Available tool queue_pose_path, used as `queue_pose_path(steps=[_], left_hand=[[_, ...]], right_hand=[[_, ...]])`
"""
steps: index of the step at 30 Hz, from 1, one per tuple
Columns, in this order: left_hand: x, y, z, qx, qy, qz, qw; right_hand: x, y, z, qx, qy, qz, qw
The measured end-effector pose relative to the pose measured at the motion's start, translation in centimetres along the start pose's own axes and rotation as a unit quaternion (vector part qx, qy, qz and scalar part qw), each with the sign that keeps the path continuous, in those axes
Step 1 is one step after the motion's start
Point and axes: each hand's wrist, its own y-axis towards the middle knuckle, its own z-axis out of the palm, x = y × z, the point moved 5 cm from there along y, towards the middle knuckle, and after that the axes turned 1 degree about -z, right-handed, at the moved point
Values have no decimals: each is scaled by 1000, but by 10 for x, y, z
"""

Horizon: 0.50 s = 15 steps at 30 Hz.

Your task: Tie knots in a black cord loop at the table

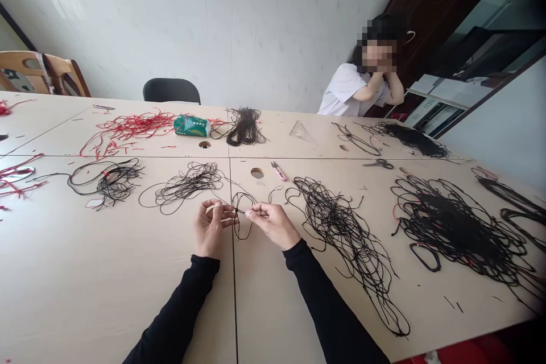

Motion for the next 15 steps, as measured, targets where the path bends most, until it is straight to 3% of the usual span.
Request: queue_pose_path(steps=[5, 10, 15], left_hand=[[0, 0, 1, 9, -11, -9, 1000], [-1, -3, 4, 19, -11, -22, 1000], [-1, -3, 4, 22, -21, -12, 999]], right_hand=[[1, 0, 0, -21, -54, -31, 998], [1, -1, 5, -4, -5, -17, 1000], [7, 1, 3, -14, 15, -54, 998]])
